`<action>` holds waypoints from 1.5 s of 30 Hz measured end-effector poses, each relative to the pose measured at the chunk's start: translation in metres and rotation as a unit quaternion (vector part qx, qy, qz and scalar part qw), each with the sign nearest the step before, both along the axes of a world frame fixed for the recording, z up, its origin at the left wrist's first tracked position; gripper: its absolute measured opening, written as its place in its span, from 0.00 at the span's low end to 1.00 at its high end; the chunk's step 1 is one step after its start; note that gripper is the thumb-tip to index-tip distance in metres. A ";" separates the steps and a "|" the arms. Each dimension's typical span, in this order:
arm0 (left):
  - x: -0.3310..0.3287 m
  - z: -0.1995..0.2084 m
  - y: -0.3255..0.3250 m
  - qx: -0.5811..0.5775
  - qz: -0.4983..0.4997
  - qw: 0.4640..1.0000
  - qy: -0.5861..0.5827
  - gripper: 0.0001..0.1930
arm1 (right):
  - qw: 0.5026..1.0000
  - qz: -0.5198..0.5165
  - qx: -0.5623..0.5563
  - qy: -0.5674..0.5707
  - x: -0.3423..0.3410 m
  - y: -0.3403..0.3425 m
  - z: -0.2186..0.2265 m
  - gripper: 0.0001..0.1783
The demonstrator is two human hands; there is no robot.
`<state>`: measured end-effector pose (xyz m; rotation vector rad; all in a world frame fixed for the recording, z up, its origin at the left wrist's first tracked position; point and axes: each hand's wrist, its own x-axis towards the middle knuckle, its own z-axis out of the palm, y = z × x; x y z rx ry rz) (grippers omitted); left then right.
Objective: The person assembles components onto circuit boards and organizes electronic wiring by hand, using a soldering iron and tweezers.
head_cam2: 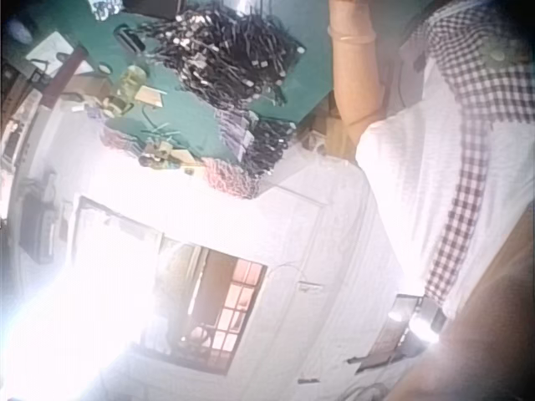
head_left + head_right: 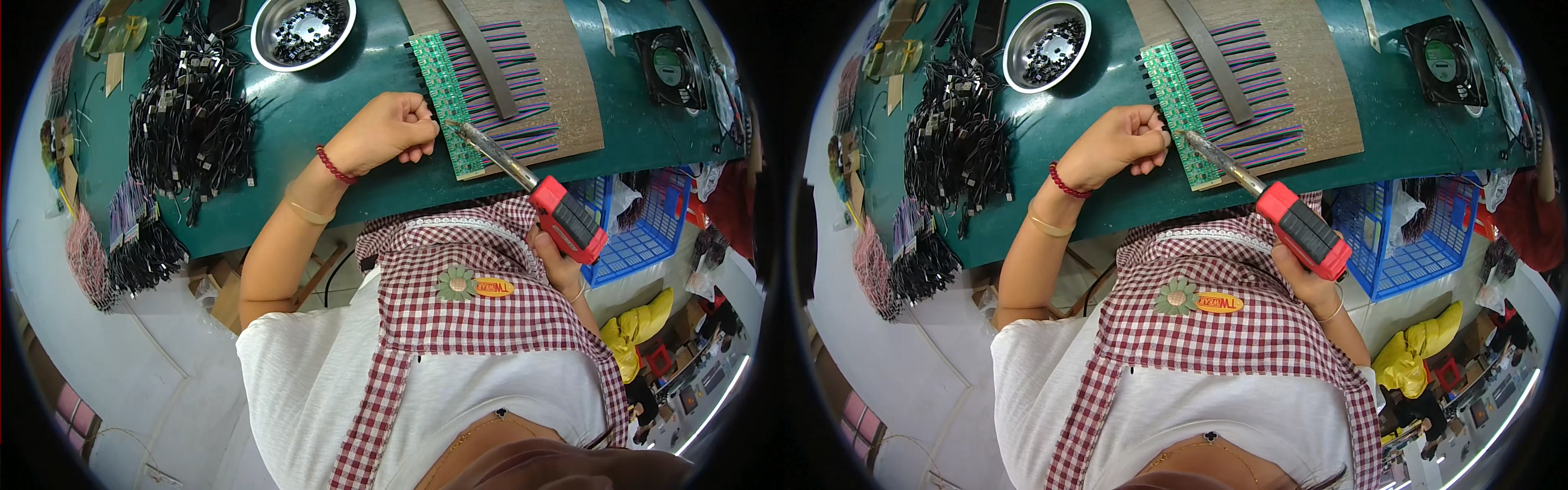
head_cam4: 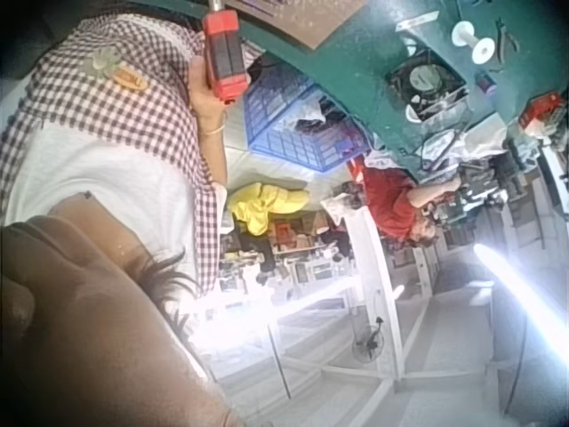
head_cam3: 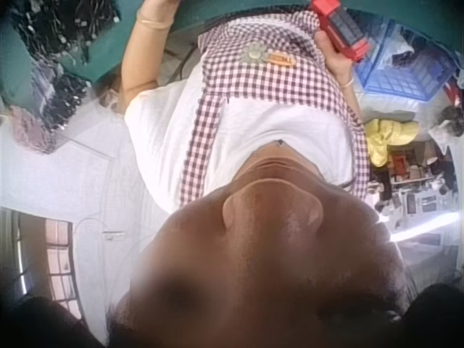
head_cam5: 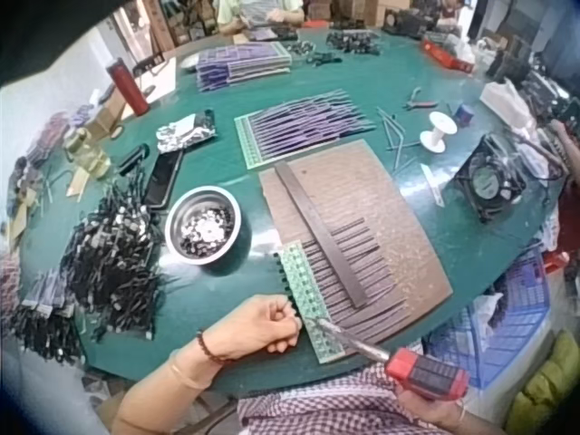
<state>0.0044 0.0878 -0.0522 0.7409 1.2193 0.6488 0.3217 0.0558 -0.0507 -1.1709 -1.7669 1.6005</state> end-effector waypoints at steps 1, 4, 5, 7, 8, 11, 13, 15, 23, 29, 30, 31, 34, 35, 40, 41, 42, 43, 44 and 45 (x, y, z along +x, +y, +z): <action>0.000 0.000 0.000 0.001 0.001 1.000 0.001 0.08 | 1.000 0.001 0.000 0.000 0.000 0.000 -0.001 0.11; 0.001 0.001 0.000 -0.001 0.002 1.000 0.009 0.08 | 0.999 -0.042 -0.030 -0.008 0.003 -0.002 -0.004 0.08; 0.001 0.001 0.000 -0.002 0.002 1.000 0.009 0.08 | 0.999 -0.034 -0.020 -0.015 0.004 -0.002 -0.005 0.08; -0.001 0.000 0.000 0.001 0.005 1.000 0.000 0.07 | 0.999 -0.025 -0.010 -0.023 0.005 -0.003 -0.004 0.08; -0.001 0.000 0.000 0.000 0.006 1.000 -0.001 0.07 | 0.999 -0.025 -0.027 -0.021 0.006 -0.004 -0.004 0.07; 0.000 0.001 0.001 -0.002 0.003 1.000 0.002 0.07 | 0.998 -0.033 -0.049 -0.018 0.011 -0.009 -0.005 0.07; 0.000 0.001 0.000 0.002 0.000 1.000 0.014 0.08 | 0.998 -0.035 -0.054 -0.020 0.011 -0.011 -0.003 0.08; 0.000 0.001 0.000 0.002 -0.001 1.000 0.013 0.08 | 0.991 -0.077 -0.104 0.024 0.008 -0.013 0.002 0.09; 0.002 0.002 0.000 0.004 -0.003 1.000 0.014 0.08 | 0.992 -0.068 -0.102 0.035 0.006 -0.012 -0.001 0.08; 0.001 0.005 -0.002 0.004 -0.011 1.000 0.023 0.08 | 0.991 -0.065 -0.097 0.060 0.004 -0.010 0.002 0.13; -0.001 0.006 -0.002 0.009 -0.020 0.999 0.030 0.08 | 0.993 -0.063 -0.075 0.060 0.003 -0.009 0.001 0.21; -0.003 0.008 -0.003 0.013 -0.028 0.999 0.037 0.08 | 0.993 -0.063 -0.076 0.061 0.002 -0.009 0.001 0.21; -0.018 0.025 0.003 0.044 -0.060 0.989 0.130 0.11 | 0.990 -0.095 -0.063 0.084 0.000 -0.004 0.005 0.21; -0.028 0.032 0.009 0.062 -0.044 0.973 0.219 0.12 | 0.988 -0.110 -0.053 0.098 -0.004 -0.001 0.008 0.21; -0.100 0.001 0.039 0.328 0.044 0.601 0.727 0.09 | 0.975 -0.143 -0.060 0.160 -0.016 0.015 0.014 0.21; -0.109 -0.003 0.039 0.328 0.016 0.584 0.742 0.09 | 0.975 -0.139 -0.059 0.162 -0.018 0.016 0.015 0.21; -0.116 -0.004 0.038 0.337 0.021 0.582 0.740 0.09 | 0.974 -0.139 -0.053 0.169 -0.019 0.017 0.017 0.22; -0.121 -0.008 0.042 0.309 -0.026 0.619 0.722 0.11 | 0.974 -0.143 -0.038 0.174 -0.018 0.017 0.019 0.22; -0.125 -0.008 0.049 0.282 -0.073 0.651 0.701 0.13 | 0.976 -0.157 -0.039 0.149 -0.015 0.013 0.021 0.22; -0.113 -0.004 0.057 0.299 -0.067 0.677 0.669 0.14 | 0.972 -0.179 -0.061 0.139 -0.005 0.007 0.019 0.19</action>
